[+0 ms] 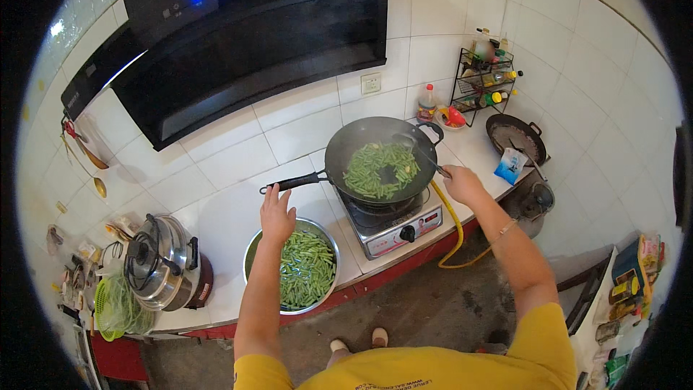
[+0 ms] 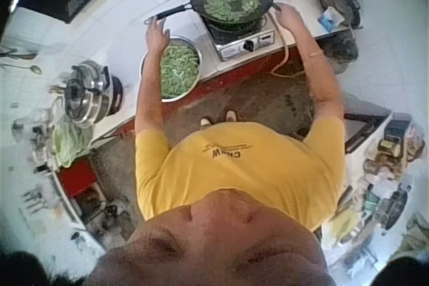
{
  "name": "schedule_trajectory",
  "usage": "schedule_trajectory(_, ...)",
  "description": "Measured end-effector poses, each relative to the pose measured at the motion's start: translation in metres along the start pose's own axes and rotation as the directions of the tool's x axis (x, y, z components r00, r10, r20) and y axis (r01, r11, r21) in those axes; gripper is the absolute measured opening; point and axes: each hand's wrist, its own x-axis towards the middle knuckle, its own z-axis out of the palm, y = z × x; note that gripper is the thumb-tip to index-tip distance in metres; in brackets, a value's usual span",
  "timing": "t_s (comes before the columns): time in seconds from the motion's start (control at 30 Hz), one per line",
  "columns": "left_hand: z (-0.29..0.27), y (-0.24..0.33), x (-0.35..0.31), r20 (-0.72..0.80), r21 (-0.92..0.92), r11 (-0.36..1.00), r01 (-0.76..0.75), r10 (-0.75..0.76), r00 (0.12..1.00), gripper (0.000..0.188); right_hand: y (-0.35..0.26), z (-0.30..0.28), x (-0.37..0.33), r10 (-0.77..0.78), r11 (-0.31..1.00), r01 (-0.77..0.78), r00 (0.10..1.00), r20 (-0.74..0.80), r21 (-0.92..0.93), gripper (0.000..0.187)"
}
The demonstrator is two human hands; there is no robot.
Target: The person adds chopped green beans from a metal bowl into a wok on a gas stove, stirs them with a spatula, pours salt from a bag, and adds liquid from a yellow bottle.
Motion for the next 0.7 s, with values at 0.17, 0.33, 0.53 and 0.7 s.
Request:
schedule_trajectory(0.17, -0.004, 0.004, 0.003, 0.040, -0.016, 1.000, 0.003, -0.003, 0.999, 0.051, -0.014, 0.047, 0.016, 0.290, 0.596, -0.508, 0.859, 0.423, 0.622, 0.040)
schedule_trajectory(0.33, -0.005, -0.003, 0.005, -0.046, 0.002, 0.999, 0.046, -0.046, 0.998, 0.053, -0.059, -0.010, -0.035, 0.041, 0.900, -0.209, 0.915, 0.402, 0.384, 0.044)
schedule_trajectory(0.53, 0.003, -0.008, 0.014, -0.024, -0.020, 1.000, 0.012, -0.012, 1.000, 0.054, -0.068, -0.018, -0.056, -0.196, 0.968, 0.235, 0.923, 0.330, -0.083, 0.042)
schedule_trajectory(0.7, 0.006, -0.014, 0.014, -0.044, -0.076, 0.997, -0.027, 0.024, 0.999, 0.053, -0.060, 0.024, -0.037, 0.036, 0.971, -0.018, 0.997, 0.071, -0.237, 0.035)
